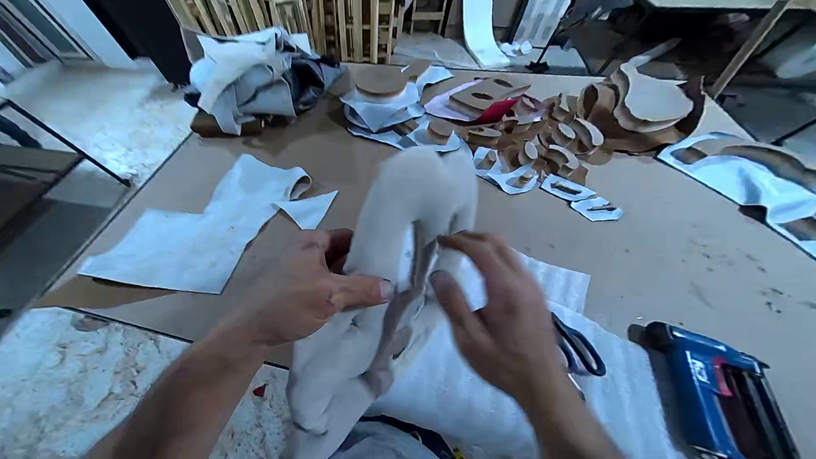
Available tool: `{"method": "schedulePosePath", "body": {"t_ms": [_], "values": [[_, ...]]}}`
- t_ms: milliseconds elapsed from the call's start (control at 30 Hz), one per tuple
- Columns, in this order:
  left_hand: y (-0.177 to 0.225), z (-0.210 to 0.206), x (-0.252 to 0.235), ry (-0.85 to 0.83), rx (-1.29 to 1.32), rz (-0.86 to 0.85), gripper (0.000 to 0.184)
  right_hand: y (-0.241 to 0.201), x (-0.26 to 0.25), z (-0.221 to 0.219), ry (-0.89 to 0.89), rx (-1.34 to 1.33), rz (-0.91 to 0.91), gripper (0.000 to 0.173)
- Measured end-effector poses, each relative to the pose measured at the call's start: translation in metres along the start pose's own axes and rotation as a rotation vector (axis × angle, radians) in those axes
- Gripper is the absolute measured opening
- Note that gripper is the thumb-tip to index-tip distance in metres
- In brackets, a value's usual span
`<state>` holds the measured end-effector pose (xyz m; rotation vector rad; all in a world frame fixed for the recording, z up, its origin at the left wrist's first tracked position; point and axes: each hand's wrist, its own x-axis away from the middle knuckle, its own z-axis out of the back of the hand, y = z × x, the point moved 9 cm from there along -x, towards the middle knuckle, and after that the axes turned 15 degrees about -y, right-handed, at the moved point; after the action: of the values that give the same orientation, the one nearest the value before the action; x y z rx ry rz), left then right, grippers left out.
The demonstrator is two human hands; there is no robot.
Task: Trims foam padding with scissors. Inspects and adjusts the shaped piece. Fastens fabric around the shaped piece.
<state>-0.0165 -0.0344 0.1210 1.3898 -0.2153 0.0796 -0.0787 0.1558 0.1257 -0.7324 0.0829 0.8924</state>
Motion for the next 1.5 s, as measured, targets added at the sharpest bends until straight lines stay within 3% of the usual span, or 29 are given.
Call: {"method": "schedulePosePath", "body": {"t_ms": [67, 167, 300, 400, 467, 600, 800, 900, 1000, 1067, 1167, 1200, 1267, 1333, 1433, 1500], "values": [[0.009, -0.008, 0.002, -0.054, 0.031, 0.052, 0.028, -0.024, 0.008, -0.018, 0.115, -0.016, -0.011, 0.046], [0.001, -0.030, 0.007, -0.187, 0.208, 0.109, 0.016, -0.023, 0.028, -0.037, 0.259, -0.127, -0.192, 0.056], [-0.013, -0.046, 0.010, -0.290, 0.218, 0.130, 0.022, 0.002, 0.043, -0.058, 0.244, -0.400, -0.429, 0.058], [-0.023, -0.049, 0.003, -0.249, 0.270, 0.132, 0.031, 0.016, 0.048, -0.074, 0.201, -0.717, -0.456, 0.052], [-0.019, -0.051, 0.005, -0.199, 0.270, 0.047, 0.036, 0.018, 0.051, -0.077, 0.203, -0.810, -0.460, 0.048], [0.004, -0.050, 0.010, -0.227, 0.119, -0.194, 0.043, 0.012, 0.059, -0.069, 0.249, -0.859, -0.451, 0.045], [0.019, -0.055, -0.001, -0.200, -0.060, -0.154, 0.030, -0.008, 0.058, -0.063, 0.388, -1.038, -0.266, 0.044], [0.012, -0.063, -0.005, -0.109, -0.050, -0.374, 0.034, -0.004, 0.057, -0.061, 0.472, -1.233, -0.159, 0.033], [-0.011, -0.082, -0.012, 0.055, -0.035, -0.590, 0.036, 0.010, 0.062, -0.079, 0.552, -1.387, -0.127, 0.032], [-0.024, -0.094, -0.016, 0.117, 0.001, -0.666, 0.035, 0.022, 0.070, -0.081, 0.587, -1.263, -0.123, 0.033], [-0.024, -0.110, -0.008, 0.124, -0.038, -0.669, 0.037, 0.052, 0.094, -0.046, 0.625, -0.662, -0.295, 0.033], [-0.023, -0.116, -0.005, 0.119, -0.048, -0.664, 0.037, 0.066, 0.099, -0.036, 0.652, -0.598, -0.357, 0.032], [-0.024, -0.126, -0.003, 0.085, -0.073, -0.652, 0.037, 0.082, 0.097, -0.031, 0.661, -0.696, -0.376, 0.049], [-0.027, -0.136, -0.005, 0.051, -0.069, -0.649, 0.037, 0.075, 0.085, -0.041, 0.624, -0.900, -0.275, 0.065], [-0.030, -0.143, -0.005, 0.021, -0.082, -0.642, 0.037, 0.053, 0.075, -0.052, 0.594, -1.273, -0.107, 0.074], [-0.031, -0.145, -0.006, -0.001, -0.103, -0.624, 0.036, 0.040, 0.078, -0.040, 0.589, -1.322, -0.056, 0.077]]}}
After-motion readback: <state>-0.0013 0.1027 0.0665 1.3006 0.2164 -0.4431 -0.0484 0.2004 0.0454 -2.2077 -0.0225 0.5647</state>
